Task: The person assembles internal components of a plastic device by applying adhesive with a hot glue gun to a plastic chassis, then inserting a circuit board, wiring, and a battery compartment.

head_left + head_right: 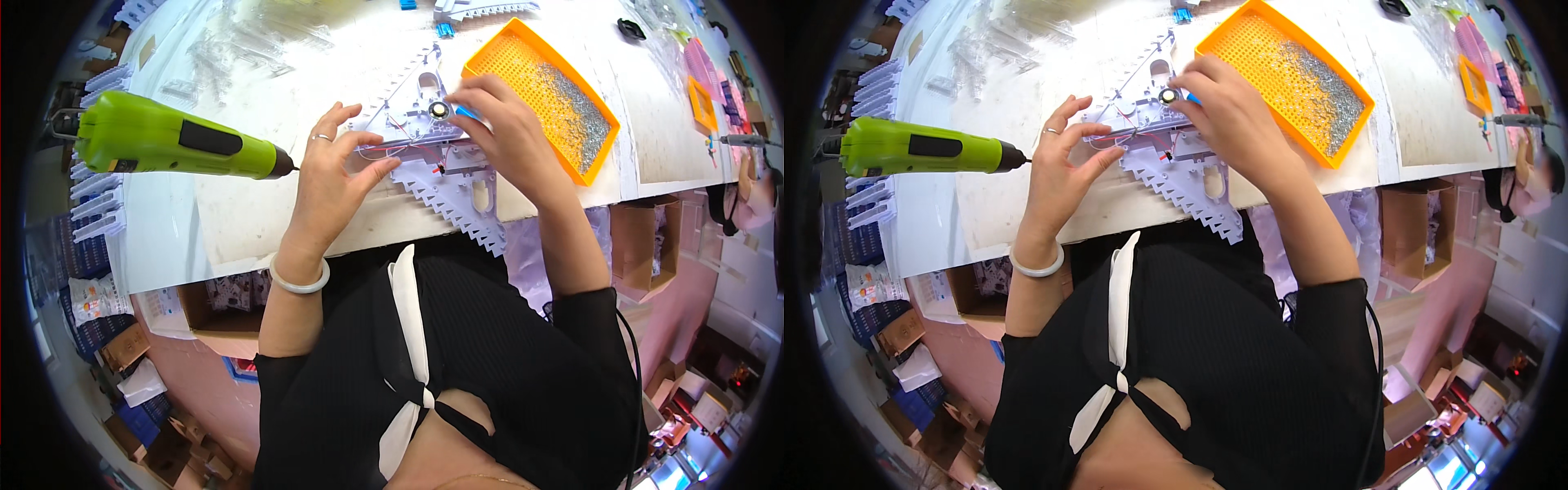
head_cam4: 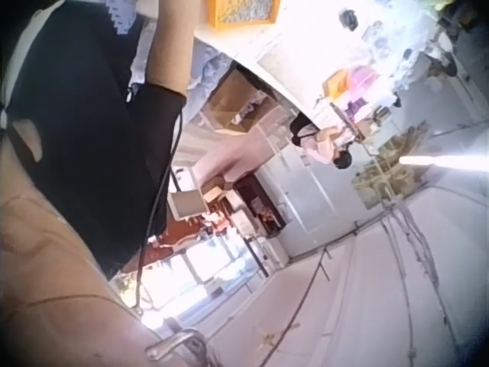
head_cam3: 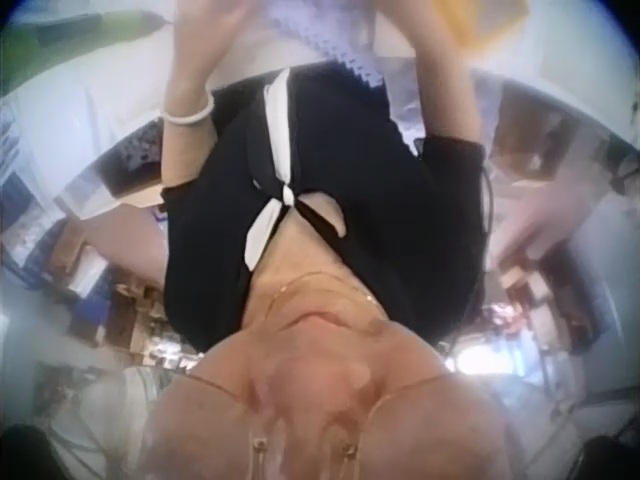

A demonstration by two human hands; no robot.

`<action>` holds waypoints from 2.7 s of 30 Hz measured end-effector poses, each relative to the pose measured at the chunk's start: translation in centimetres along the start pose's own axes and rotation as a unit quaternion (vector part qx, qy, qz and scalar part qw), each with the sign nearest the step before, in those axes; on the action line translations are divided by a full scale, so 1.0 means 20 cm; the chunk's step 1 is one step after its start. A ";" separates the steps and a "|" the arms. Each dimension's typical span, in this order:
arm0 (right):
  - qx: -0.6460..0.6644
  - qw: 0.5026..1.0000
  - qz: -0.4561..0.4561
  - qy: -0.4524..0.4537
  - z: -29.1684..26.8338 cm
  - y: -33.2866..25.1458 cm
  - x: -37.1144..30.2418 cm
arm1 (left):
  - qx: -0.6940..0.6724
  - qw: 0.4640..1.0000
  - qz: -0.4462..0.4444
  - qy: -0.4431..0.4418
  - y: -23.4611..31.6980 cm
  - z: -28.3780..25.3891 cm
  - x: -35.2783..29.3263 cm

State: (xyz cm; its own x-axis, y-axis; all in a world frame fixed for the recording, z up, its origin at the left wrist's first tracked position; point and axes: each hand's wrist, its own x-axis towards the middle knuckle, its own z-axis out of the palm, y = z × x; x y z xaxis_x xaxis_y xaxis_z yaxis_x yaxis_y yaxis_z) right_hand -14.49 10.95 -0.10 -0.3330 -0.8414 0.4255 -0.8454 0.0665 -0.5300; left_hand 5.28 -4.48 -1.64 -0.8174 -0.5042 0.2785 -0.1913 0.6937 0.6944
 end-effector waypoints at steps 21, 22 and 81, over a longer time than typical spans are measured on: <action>-0.008 0.999 0.026 -0.042 0.02 -0.11 -0.24 | -0.034 0.999 0.004 -0.002 0.01 0.05 0.03; -0.019 0.999 0.017 -0.037 0.02 -0.12 -0.23 | -0.035 0.999 0.003 -0.003 0.01 0.05 0.03; 0.186 0.952 0.237 0.046 0.09 0.02 -0.11 | 0.071 0.989 0.131 0.017 0.18 0.23 0.21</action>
State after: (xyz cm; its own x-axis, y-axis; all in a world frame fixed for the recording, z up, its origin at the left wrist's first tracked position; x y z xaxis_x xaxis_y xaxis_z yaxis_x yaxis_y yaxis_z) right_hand -13.38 11.83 -2.52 -0.6909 -0.7117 0.1270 -0.3897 0.2186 -0.8946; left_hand -1.38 -1.78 -1.03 -0.8308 -0.3130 0.4602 -0.0519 0.8668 0.4959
